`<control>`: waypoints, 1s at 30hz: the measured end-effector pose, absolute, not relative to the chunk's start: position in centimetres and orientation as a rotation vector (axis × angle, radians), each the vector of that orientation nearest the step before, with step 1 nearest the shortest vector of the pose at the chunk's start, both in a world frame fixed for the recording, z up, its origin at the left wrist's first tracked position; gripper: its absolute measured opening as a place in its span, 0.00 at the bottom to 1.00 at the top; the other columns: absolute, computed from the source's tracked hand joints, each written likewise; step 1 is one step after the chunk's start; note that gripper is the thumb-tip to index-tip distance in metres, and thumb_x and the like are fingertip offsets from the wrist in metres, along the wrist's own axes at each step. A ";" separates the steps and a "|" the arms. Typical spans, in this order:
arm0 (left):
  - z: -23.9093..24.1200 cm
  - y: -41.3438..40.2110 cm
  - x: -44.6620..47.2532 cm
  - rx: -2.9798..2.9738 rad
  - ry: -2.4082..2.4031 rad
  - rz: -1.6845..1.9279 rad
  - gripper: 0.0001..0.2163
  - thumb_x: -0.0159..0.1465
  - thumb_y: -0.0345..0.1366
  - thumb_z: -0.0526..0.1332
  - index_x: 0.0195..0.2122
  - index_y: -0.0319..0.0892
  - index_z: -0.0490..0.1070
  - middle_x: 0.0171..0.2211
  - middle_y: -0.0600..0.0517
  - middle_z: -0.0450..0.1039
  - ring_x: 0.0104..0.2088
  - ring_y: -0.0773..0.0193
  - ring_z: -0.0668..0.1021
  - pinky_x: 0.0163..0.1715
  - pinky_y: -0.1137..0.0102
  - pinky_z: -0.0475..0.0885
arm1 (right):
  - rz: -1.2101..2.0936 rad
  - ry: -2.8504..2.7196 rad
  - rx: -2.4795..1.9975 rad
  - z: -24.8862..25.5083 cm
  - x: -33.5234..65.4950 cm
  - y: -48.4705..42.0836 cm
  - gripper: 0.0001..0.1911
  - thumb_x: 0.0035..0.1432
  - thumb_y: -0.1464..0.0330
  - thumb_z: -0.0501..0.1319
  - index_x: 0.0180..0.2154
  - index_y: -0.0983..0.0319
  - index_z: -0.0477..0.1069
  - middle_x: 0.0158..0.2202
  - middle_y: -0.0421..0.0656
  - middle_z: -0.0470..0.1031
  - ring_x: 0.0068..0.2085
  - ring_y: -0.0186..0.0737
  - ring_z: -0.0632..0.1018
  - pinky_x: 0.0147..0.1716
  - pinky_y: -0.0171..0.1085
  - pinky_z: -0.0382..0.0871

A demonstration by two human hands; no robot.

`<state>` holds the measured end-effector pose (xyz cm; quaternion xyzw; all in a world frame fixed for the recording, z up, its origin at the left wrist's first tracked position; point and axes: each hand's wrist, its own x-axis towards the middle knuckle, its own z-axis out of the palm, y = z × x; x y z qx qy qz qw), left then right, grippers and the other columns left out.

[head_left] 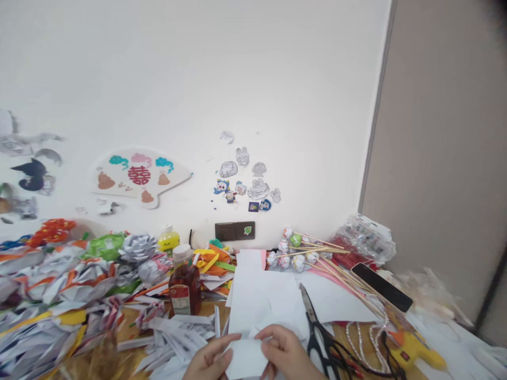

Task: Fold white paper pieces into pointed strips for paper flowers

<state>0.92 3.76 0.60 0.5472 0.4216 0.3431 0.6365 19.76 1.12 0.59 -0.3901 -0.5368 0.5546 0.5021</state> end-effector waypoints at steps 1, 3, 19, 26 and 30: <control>0.6 3.8 0.9 1.231 0.958 0.787 0.36 0.43 0.58 0.61 0.45 0.33 0.66 0.05 0.58 0.66 0.07 0.71 0.67 0.08 0.79 0.51 | 1.349 -1.292 -0.933 0.5 19.8 1.2 0.28 0.39 0.49 0.61 0.33 0.67 0.65 0.11 0.34 0.64 0.12 0.30 0.66 0.11 0.26 0.55; 0.5 3.7 0.9 1.204 0.947 0.808 0.34 0.43 0.56 0.61 0.44 0.33 0.68 0.04 0.58 0.66 0.06 0.72 0.66 0.08 0.80 0.51 | 1.354 -1.279 -0.915 0.2 19.8 1.2 0.28 0.40 0.50 0.62 0.32 0.68 0.66 0.12 0.36 0.66 0.12 0.29 0.67 0.11 0.25 0.55; 1.5 2.8 1.3 1.229 0.962 0.752 0.21 0.47 0.55 0.59 0.21 0.39 0.66 0.07 0.58 0.68 0.08 0.72 0.69 0.09 0.81 0.55 | 1.029 -1.537 -1.096 0.6 20.5 -0.6 0.23 0.50 0.52 0.56 0.32 0.67 0.73 0.21 0.43 0.70 0.18 0.34 0.73 0.17 0.30 0.64; 2.0 3.1 1.2 1.183 0.918 0.691 0.20 0.45 0.53 0.62 0.26 0.40 0.68 0.08 0.60 0.69 0.08 0.71 0.69 0.10 0.81 0.56 | 0.885 -1.678 -1.108 1.0 20.7 -1.1 0.17 0.55 0.60 0.53 0.33 0.65 0.74 0.26 0.46 0.74 0.20 0.34 0.74 0.20 0.29 0.65; 2.4 2.8 1.1 1.190 0.881 0.686 0.19 0.47 0.52 0.61 0.28 0.39 0.68 0.08 0.60 0.69 0.09 0.71 0.70 0.10 0.81 0.56 | 1.028 -1.569 -1.135 1.0 20.5 -1.0 0.18 0.52 0.58 0.55 0.33 0.66 0.73 0.22 0.43 0.71 0.19 0.33 0.72 0.19 0.30 0.65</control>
